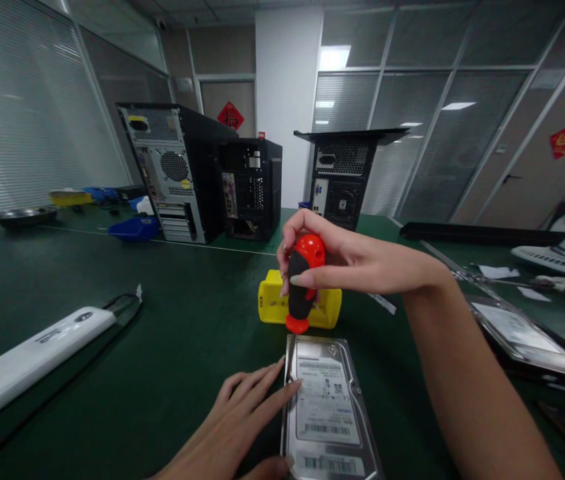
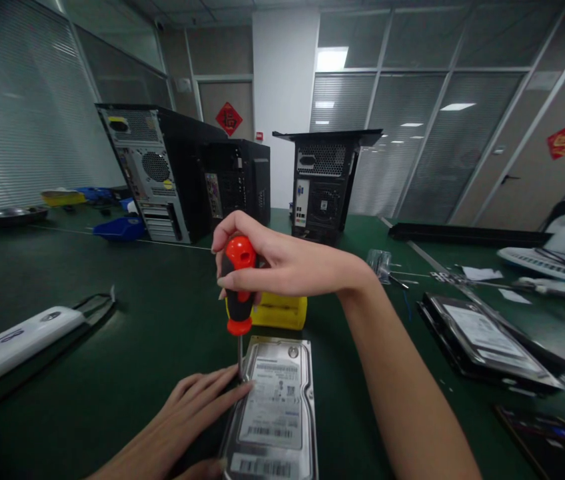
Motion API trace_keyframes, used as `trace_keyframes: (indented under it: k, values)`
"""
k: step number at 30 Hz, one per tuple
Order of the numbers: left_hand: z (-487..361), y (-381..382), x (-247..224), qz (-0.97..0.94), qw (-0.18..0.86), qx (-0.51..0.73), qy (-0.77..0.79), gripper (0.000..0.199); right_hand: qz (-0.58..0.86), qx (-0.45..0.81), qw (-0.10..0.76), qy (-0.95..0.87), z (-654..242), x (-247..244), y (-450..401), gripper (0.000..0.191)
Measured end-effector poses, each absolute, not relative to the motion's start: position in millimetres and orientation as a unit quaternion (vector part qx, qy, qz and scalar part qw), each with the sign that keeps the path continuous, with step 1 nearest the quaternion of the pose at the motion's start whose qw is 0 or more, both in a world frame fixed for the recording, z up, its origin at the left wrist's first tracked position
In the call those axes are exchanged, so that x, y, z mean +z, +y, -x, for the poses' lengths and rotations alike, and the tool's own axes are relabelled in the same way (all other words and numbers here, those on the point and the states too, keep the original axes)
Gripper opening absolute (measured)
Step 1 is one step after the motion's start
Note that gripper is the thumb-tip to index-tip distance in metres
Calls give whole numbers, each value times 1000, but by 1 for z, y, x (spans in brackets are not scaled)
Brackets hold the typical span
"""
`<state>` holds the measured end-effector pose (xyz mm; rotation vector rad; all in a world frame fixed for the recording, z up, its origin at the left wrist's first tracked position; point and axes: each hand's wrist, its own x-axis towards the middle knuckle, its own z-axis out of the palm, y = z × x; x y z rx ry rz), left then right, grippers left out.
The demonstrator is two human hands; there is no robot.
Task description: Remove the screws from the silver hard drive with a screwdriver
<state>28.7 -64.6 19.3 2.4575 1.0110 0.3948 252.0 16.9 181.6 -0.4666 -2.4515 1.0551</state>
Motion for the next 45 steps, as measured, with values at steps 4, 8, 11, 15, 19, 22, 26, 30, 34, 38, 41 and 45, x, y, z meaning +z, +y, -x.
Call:
trace_keyframes:
  k: [4, 8, 11, 15, 19, 22, 26, 30, 34, 38, 41, 45]
  values:
    - [-27, -65, 20, -885, 247, 118, 376, 56, 209, 331, 236, -889, -247, 178, 23, 29]
    - [-27, -65, 20, -879, 267, 124, 374, 60, 202, 290, 270, -896, -245, 175, 28, 25]
    - [-29, -64, 18, -890, 262, 126, 350, 64, 194, 275, 275, -901, -247, 174, 27, 21]
    - [-31, -65, 17, -879, 264, 153, 366, 61, 204, 294, 266, -895, -248, 176, 23, 19]
    - [-32, -66, 18, -878, 269, 161, 363, 57, 212, 315, 268, -885, -249, 176, 23, 23]
    - [-32, -67, 20, -868, 278, 168, 376, 50, 209, 301, 266, -892, -250, 175, 27, 28]
    - [-31, -67, 19, -847, 304, 171, 401, 44, 198, 254, 268, -908, -249, 175, 28, 24]
    - [-31, -66, 18, -841, 312, 175, 405, 51, 187, 258, 273, -908, -249, 176, 24, 18]
    - [-30, -64, 21, -848, 305, 166, 400, 61, 172, 316, 256, -897, -253, 177, 24, 26]
    - [-29, -62, 19, -863, 296, 154, 380, 60, 173, 337, 247, -892, -255, 177, 26, 32]
    - [-28, -61, 15, -869, 283, 160, 372, 58, 180, 330, 251, -892, -253, 176, 27, 34]
    - [-29, -61, 14, -869, 275, 156, 380, 55, 202, 313, 263, -890, -248, 173, 25, 37]
